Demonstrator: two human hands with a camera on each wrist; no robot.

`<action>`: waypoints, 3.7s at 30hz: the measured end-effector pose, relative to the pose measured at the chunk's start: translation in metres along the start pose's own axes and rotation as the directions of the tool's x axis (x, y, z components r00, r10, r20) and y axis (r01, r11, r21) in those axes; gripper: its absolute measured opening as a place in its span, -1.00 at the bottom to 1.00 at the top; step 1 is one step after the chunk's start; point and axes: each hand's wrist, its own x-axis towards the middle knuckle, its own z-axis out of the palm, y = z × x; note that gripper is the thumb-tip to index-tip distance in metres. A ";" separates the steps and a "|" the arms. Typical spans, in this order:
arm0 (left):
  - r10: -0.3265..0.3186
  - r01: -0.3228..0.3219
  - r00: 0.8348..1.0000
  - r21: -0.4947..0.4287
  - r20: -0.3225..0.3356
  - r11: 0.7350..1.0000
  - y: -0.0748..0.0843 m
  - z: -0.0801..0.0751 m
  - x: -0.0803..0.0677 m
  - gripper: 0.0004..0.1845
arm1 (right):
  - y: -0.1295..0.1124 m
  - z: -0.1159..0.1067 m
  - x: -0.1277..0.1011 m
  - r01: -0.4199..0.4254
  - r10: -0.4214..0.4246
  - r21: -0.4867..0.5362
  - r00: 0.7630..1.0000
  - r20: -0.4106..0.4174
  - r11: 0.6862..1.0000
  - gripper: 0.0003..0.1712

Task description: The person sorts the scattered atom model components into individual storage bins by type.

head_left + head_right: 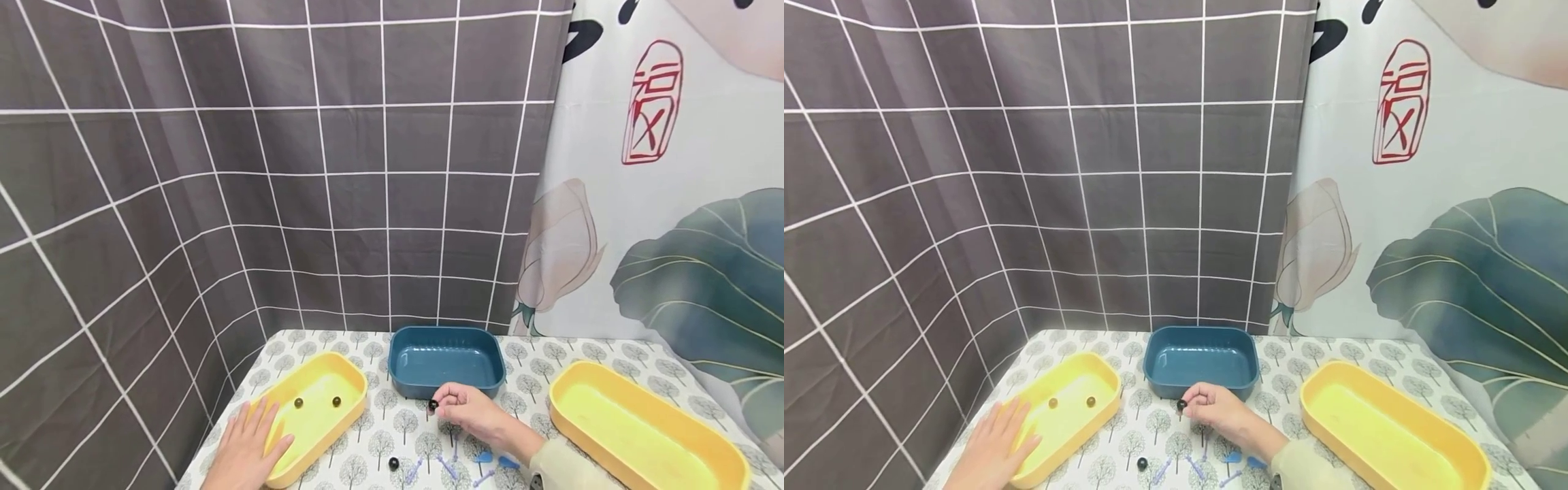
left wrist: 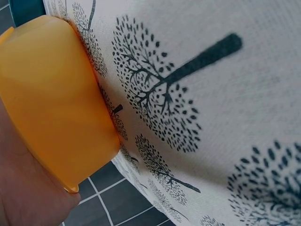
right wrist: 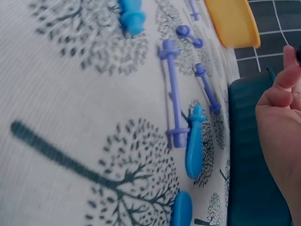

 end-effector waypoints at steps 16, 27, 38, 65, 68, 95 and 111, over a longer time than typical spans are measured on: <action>-0.006 0.006 1.000 0.000 0.002 1.000 0.004 -0.001 0.000 -0.22 | -0.022 -0.005 0.010 -0.042 0.032 -0.163 0.998 -0.062 0.986 -0.47; 0.004 -0.004 1.000 0.018 -0.007 1.000 0.005 -0.002 0.000 -0.22 | -0.030 0.003 0.020 -0.040 0.028 -0.192 0.998 -0.062 0.981 -0.57; 0.012 -0.011 1.000 0.021 -0.021 1.000 0.006 -0.004 0.000 -0.23 | -0.033 0.013 0.037 -0.037 0.028 -0.212 0.999 -0.046 0.977 -0.56; -0.018 0.019 0.999 -0.029 0.028 0.999 0.005 -0.007 0.000 -0.21 | -0.031 0.076 0.106 -0.041 0.004 -0.290 0.992 -0.127 0.956 -0.70; -0.023 0.025 0.999 -0.033 0.039 0.999 0.006 -0.007 0.001 -0.21 | -0.031 0.085 0.112 -0.041 -0.001 -0.292 0.990 -0.141 0.955 -0.69; -0.016 0.016 0.999 -0.008 0.046 1.000 0.007 -0.009 0.002 -0.19 | -0.036 0.128 0.162 -0.137 -0.023 -0.469 0.948 -0.319 0.873 -0.75; -0.019 0.019 0.999 -0.001 0.048 1.000 0.006 -0.008 0.001 -0.20 | -0.035 0.119 0.158 -0.076 -0.072 -0.506 0.961 -0.266 0.859 -0.79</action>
